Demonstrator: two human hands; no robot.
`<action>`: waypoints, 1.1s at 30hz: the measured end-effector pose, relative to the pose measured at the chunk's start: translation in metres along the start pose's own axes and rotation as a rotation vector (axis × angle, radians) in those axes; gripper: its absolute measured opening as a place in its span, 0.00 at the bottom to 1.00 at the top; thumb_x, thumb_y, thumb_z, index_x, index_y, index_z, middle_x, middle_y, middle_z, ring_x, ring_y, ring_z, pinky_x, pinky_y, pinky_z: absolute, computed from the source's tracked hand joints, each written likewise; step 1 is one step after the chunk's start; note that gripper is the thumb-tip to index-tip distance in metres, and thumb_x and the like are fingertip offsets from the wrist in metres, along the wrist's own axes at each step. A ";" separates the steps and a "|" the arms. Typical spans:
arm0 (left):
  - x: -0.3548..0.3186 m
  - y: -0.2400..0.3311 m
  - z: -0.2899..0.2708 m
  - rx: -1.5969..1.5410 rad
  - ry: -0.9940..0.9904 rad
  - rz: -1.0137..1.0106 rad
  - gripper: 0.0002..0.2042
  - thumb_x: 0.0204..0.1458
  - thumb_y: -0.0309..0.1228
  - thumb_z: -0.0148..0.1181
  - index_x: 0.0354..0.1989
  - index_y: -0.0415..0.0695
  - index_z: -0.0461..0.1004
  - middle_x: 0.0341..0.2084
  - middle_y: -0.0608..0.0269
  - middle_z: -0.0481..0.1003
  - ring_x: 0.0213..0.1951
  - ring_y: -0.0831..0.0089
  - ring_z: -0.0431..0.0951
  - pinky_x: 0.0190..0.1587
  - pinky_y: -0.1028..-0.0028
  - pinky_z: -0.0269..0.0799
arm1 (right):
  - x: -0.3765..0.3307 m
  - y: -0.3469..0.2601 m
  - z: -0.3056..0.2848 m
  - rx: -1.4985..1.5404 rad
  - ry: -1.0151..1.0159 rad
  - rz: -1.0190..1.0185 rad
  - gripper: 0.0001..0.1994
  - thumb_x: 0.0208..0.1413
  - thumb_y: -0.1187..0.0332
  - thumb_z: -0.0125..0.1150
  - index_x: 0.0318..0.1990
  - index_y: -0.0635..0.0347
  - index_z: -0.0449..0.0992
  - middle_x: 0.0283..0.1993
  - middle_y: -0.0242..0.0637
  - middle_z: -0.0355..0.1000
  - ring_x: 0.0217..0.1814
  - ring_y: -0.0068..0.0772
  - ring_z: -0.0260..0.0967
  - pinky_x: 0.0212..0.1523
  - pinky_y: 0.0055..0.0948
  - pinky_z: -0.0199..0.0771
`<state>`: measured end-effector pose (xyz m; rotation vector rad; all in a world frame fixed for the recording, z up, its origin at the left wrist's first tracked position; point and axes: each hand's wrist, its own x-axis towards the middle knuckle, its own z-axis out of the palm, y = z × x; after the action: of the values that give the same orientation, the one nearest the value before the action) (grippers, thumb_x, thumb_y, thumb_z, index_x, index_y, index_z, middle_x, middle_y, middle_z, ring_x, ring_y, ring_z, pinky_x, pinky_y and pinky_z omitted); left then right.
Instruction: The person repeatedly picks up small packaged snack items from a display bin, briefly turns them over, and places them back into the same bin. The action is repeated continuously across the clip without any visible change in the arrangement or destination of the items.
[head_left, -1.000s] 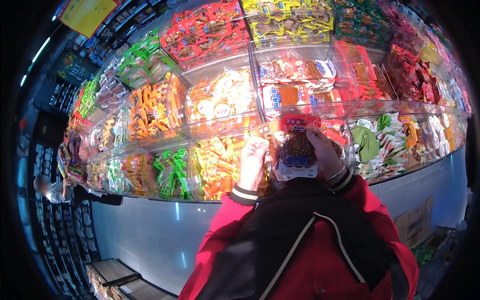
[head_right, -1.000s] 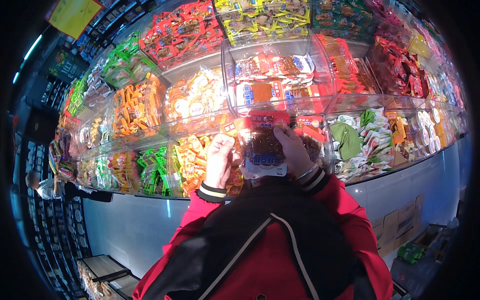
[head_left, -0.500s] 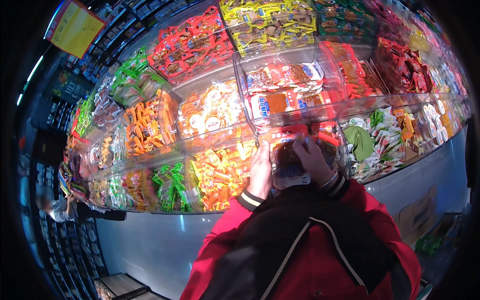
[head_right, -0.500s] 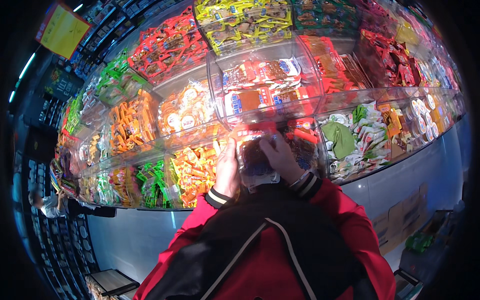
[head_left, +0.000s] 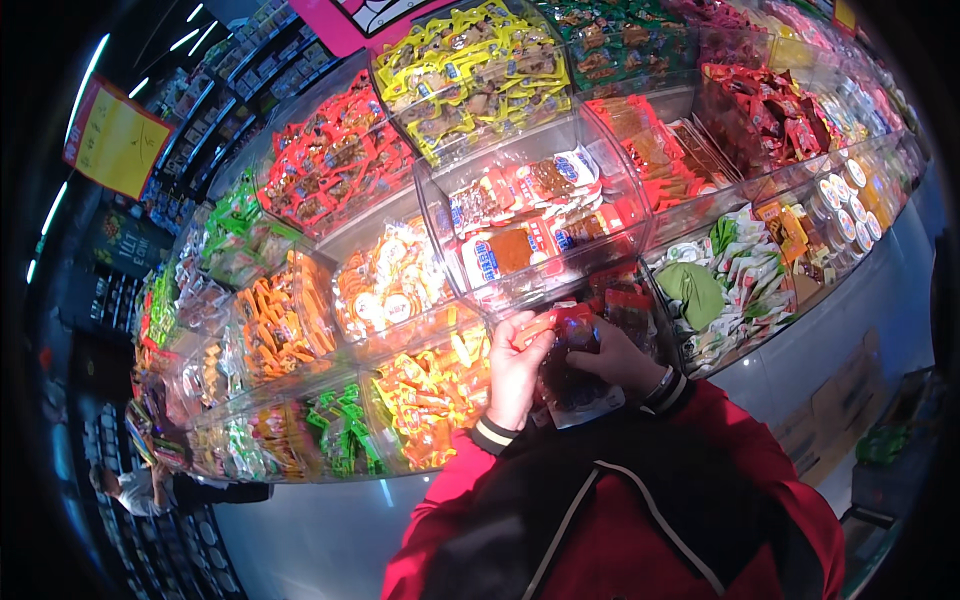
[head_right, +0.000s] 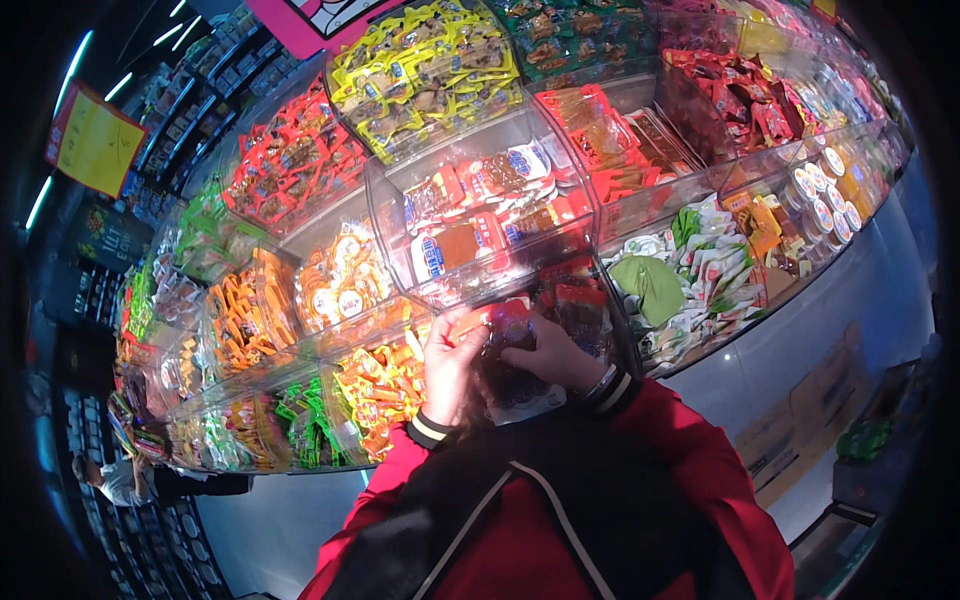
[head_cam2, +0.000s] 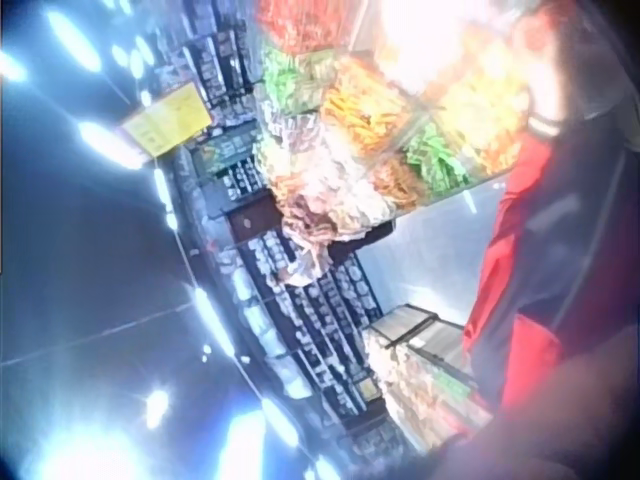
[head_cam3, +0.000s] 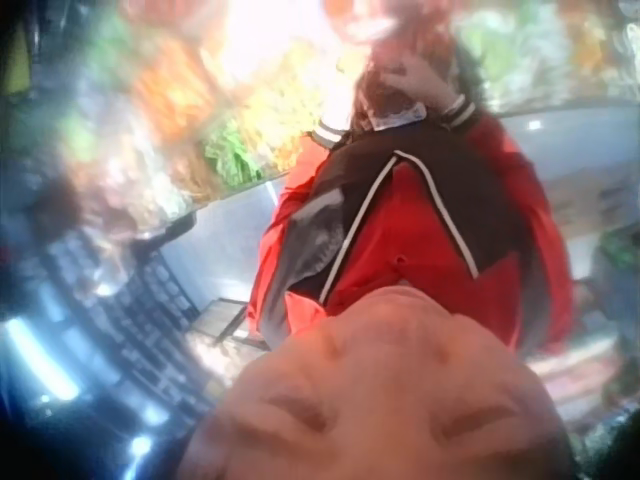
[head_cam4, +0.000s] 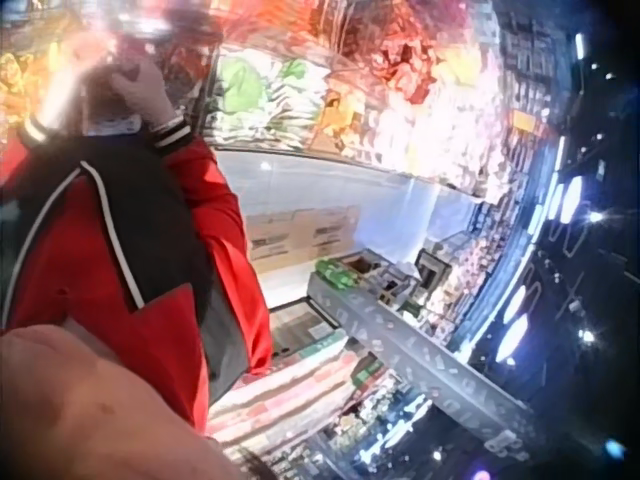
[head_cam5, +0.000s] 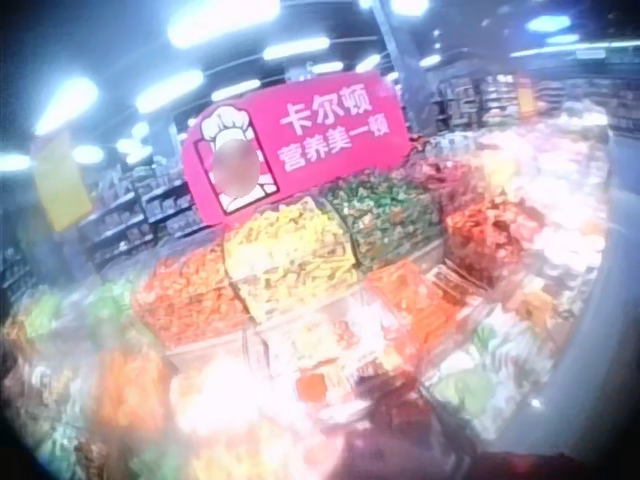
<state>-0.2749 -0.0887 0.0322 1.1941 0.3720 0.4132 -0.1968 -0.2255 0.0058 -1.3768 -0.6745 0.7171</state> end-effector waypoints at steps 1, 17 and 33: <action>0.004 0.003 -0.003 0.028 -0.038 -0.037 0.11 0.48 0.18 0.55 0.41 0.40 0.69 0.32 0.66 0.73 0.33 0.80 0.71 0.39 0.80 0.68 | -0.001 -0.001 -0.002 0.102 -0.033 0.044 0.24 0.47 0.73 0.59 0.53 0.62 0.62 0.46 0.37 0.68 0.48 0.27 0.65 0.49 0.28 0.65; 0.081 0.067 0.032 -0.130 -0.003 0.118 0.05 0.55 0.29 0.50 0.34 0.41 0.68 0.29 0.68 0.69 0.28 0.83 0.67 0.32 0.83 0.65 | 0.081 -0.112 -0.085 -0.103 -0.403 -0.095 0.29 0.45 0.70 0.62 0.56 0.63 0.59 0.49 0.36 0.67 0.51 0.24 0.62 0.53 0.27 0.62; 0.171 0.029 -0.012 1.702 -0.418 0.042 0.16 0.51 0.35 0.49 0.50 0.50 0.68 0.41 0.46 0.67 0.46 0.51 0.69 0.46 0.62 0.66 | 0.254 -0.099 -0.128 -1.251 -1.005 0.405 0.21 0.37 0.68 0.66 0.42 0.61 0.69 0.36 0.33 0.71 0.38 0.27 0.65 0.38 0.28 0.67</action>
<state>-0.1354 0.0146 0.0451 2.8738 0.2882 -0.2730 0.0663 -0.1109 0.0968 -2.2970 -1.8734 1.4599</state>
